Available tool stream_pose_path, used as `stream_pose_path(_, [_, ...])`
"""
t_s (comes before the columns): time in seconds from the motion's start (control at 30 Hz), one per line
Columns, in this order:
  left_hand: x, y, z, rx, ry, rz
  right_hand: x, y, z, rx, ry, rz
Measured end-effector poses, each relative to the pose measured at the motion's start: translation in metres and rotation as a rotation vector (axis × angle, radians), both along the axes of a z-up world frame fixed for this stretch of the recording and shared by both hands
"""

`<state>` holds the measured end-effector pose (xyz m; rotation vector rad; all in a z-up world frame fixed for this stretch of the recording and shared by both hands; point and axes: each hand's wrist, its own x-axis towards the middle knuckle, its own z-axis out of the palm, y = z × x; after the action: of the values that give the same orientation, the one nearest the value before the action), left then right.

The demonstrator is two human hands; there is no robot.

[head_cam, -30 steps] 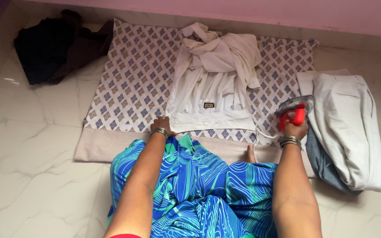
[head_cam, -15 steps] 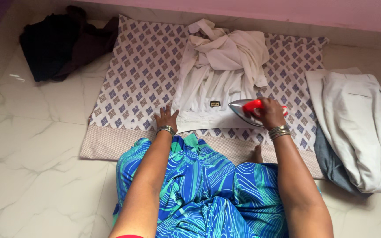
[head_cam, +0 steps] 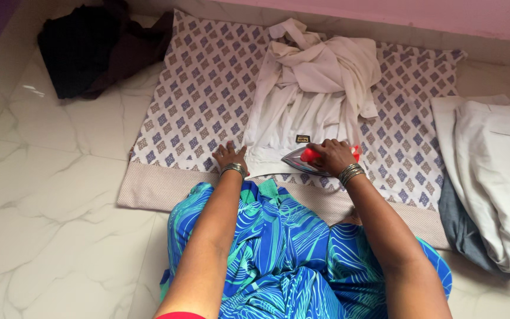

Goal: The person irons a white shirt on a patterned mat laid on the floor. They repeatedly smooth the fabric, use a red electric iron, and reposition the shirt to iron different sections.

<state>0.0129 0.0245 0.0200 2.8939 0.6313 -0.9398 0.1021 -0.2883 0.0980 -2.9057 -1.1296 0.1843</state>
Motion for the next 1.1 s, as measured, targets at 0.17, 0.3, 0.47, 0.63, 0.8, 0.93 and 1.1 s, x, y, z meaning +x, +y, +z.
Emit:
stream_pose_path(0.17, [0.001, 0.000, -0.006, 0.000, -0.002, 0.006, 0.011, -0.018, -0.013, -0.019, -0.027, 0.046])
stream_pose_path(0.3, [0.003, -0.001, 0.005, -0.054, 0.030, 0.049, 0.018, -0.010, -0.026, -0.067, -0.037, 0.050])
stream_pose_path(0.47, [0.001, -0.001, 0.018, -0.053, 0.023, 0.045, 0.009, 0.007, -0.025, -0.032, 0.030, 0.023])
stream_pose_path(0.63, [0.002, -0.001, 0.027, -0.054, 0.030, 0.033, -0.004, 0.041, -0.023, 0.000, 0.039, 0.018])
stream_pose_path(0.8, [0.003, 0.003, 0.041, -0.144, 0.059, 0.089, -0.013, 0.068, -0.026, 0.080, 0.043, 0.006])
stream_pose_path(0.93, [0.001, 0.006, 0.038, -0.171, 0.031, 0.107, -0.019, 0.084, -0.028, 0.018, 0.042, 0.001])
stream_pose_path(1.1, [0.007, 0.022, 0.010, -0.234, -0.083, 0.145, -0.028, 0.103, -0.021, 0.018, 0.066, 0.007])
